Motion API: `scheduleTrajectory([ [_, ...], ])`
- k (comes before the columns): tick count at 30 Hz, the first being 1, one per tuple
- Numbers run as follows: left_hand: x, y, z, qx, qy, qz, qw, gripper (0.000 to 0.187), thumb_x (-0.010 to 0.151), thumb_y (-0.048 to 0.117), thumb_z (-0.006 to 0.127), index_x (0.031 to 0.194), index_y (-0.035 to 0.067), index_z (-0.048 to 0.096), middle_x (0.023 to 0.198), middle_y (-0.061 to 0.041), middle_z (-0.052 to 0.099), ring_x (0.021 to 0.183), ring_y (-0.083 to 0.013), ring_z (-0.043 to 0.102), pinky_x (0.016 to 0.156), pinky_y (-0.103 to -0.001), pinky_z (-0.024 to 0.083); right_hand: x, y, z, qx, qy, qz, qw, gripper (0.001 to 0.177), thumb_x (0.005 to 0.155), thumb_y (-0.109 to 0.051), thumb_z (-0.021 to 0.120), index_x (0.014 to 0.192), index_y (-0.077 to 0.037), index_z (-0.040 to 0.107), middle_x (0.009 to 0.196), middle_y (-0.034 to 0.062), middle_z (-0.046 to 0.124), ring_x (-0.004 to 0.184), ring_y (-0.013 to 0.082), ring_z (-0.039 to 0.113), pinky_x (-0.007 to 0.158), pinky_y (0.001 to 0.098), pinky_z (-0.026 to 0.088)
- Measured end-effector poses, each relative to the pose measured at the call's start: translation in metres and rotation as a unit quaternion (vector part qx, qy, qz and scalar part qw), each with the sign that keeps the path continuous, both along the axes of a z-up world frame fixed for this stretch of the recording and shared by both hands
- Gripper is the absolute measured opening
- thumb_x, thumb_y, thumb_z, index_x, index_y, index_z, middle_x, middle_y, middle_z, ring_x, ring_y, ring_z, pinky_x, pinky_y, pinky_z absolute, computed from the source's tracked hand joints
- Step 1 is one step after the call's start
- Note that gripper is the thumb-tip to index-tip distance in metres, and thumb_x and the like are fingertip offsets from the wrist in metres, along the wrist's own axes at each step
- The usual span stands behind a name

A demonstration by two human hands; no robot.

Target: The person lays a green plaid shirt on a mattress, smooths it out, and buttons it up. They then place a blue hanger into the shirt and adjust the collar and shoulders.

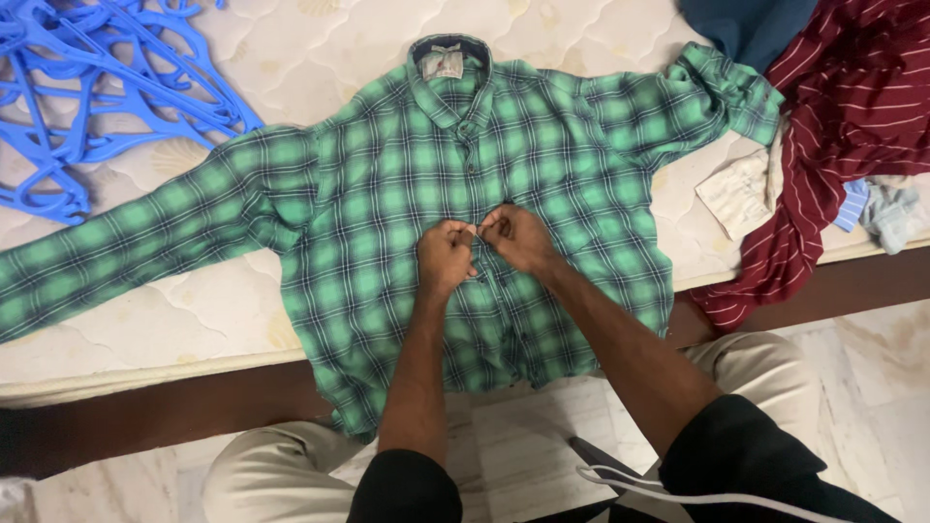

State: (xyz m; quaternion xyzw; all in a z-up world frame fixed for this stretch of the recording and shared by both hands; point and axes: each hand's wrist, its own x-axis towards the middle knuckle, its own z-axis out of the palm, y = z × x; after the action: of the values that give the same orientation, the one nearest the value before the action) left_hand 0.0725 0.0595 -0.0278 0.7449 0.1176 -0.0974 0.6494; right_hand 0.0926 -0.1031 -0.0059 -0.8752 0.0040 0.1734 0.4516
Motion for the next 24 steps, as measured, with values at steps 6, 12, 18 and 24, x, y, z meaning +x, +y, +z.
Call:
scheduleTrajectory([
  [6,-0.001,0.001,0.002,-0.027,0.009,0.007,1.0,0.022,0.096,0.017,0.068,0.105,-0.004,0.071,0.063,-0.006,0.067,0.044,-0.0122,0.063,0.038,-0.027,0.048,0.0,-0.001,-0.005,0.01,-0.017,-0.006,1.0,0.017,0.094,-0.017,0.071,0.105,-0.004,0.071,0.079,0.0011,0.068,0.066,0.0083,0.061,0.062,0.0272,0.054],
  [12,-0.001,0.0,-0.002,-0.073,0.008,0.014,0.997,0.023,0.095,0.017,0.07,0.105,-0.004,0.071,0.061,-0.006,0.064,0.042,-0.0114,0.059,0.037,-0.026,0.045,-0.001,-0.004,-0.008,0.02,-0.014,-0.002,1.0,0.018,0.095,-0.017,0.07,0.106,-0.003,0.071,0.078,0.0016,0.069,0.065,0.0078,0.061,0.061,0.0264,0.054],
  [18,-0.002,0.001,-0.005,-0.072,-0.004,0.008,0.997,0.022,0.096,0.015,0.07,0.109,-0.002,0.073,0.061,-0.005,0.065,0.042,-0.0102,0.06,0.036,-0.026,0.045,0.001,-0.004,-0.011,0.037,-0.017,-0.005,0.999,0.018,0.094,-0.019,0.071,0.103,-0.004,0.073,0.079,0.0013,0.069,0.067,0.0083,0.062,0.064,0.0273,0.055],
  [24,-0.004,0.006,-0.001,-0.118,-0.007,-0.019,0.993,0.025,0.096,0.007,0.061,0.116,0.005,0.076,0.062,-0.005,0.064,0.043,-0.0089,0.059,0.038,-0.025,0.047,0.001,0.0,-0.011,-0.001,-0.024,-0.013,1.0,0.022,0.098,-0.026,0.069,0.097,-0.004,0.071,0.078,0.0028,0.069,0.066,0.01,0.063,0.065,0.029,0.054],
])
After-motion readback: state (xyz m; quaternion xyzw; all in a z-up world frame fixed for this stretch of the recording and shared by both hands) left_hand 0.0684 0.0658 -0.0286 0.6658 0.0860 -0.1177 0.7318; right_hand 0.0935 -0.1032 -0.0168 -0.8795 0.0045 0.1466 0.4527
